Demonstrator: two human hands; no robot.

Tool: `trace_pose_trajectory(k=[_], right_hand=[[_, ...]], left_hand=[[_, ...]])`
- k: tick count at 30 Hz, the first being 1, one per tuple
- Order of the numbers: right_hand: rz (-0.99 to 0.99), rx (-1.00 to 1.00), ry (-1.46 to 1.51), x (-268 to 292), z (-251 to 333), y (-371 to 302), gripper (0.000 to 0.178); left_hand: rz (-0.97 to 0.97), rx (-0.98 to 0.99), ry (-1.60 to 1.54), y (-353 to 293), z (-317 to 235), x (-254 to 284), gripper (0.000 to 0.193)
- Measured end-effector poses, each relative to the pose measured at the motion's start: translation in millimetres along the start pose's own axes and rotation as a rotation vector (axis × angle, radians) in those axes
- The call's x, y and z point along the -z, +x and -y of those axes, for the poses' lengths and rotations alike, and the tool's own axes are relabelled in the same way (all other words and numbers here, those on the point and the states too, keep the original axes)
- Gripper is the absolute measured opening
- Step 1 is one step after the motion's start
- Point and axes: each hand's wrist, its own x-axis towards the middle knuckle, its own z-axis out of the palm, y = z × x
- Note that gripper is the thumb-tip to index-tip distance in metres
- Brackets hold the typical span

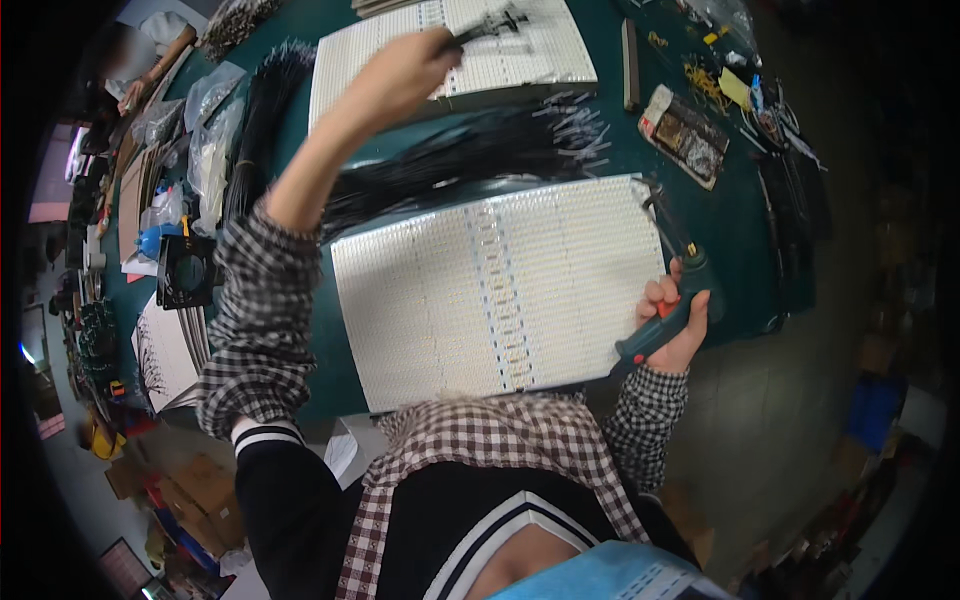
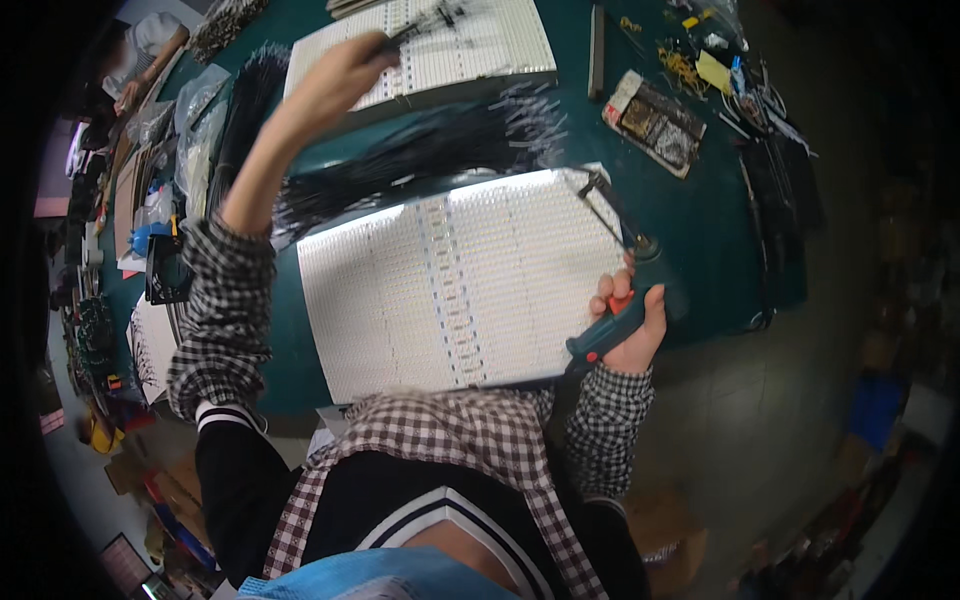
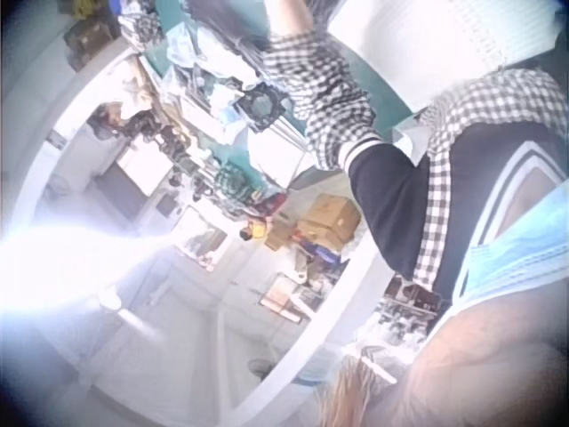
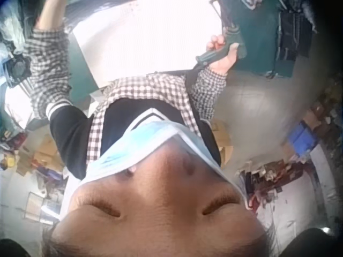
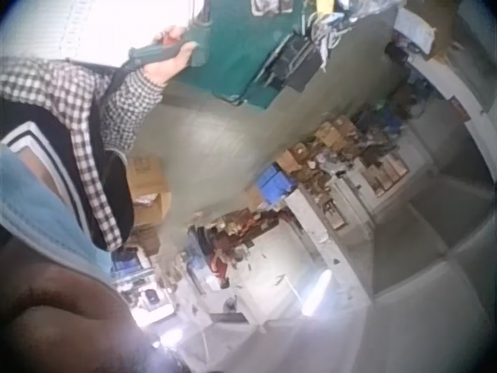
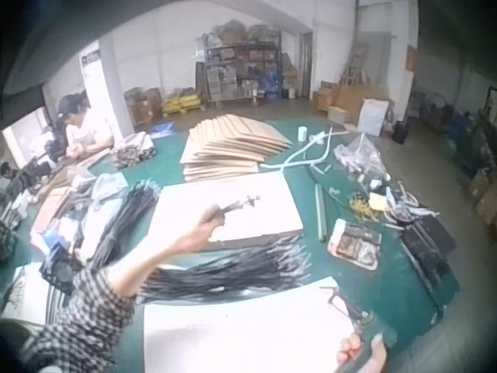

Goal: The person installs wiring harnesses and solders electronic components onto LED arrays. The soldering is performed with a soldering iron.

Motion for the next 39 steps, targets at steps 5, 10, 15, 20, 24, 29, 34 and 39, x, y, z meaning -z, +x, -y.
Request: trace_pose_trajectory(k=[5, 10, 15, 20, 24, 29, 34, 39], right_hand=[[0.035, -0.009, 0.088, 10.8, 3.1, 0.9, 0.061], [0.208, -0.074, 0.415, 11.4, 5.8, 2.1, 0.062], [0.181, 0.017, 0.228, 11.2, 26.1, -13.8, 0.062], [-0.029, 0.134, -0.274, -3.7, 33.4, -26.4, 0.06], [-0.055, 0.144, -0.317, -11.3, 38.8, -36.7, 0.057], [-0.142, 0.111, -0.256, -8.0, 57.7, -23.8, 0.053], [-0.377, 0.166, -0.376, 9.5, 121.4, 9.5, 0.044], [-0.496, 0.03, -0.524, 14.9, 133.0, 40.1, 0.039]], left_hand=[[-0.184, -0.036, 0.478, -30.5, -83.5, 48.9, 0.013], [-0.11, -0.105, 0.544, -104.7, -118.7, 50.6, 0.01], [0.223, -0.013, -0.001, -170.5, -131.1, -5.0, 0.008], [0.32, -0.031, -0.276, -190.4, -96.4, -90.8, 0.021], [0.279, -0.038, -0.335, -184.4, -93.1, -99.1, 0.026], [0.211, 0.025, -0.328, -182.2, -89.4, -97.9, 0.029], [0.181, 0.057, -0.343, -180.7, -98.2, -98.0, 0.028], [0.188, 0.122, -0.345, -185.2, -101.5, -92.5, 0.029]])
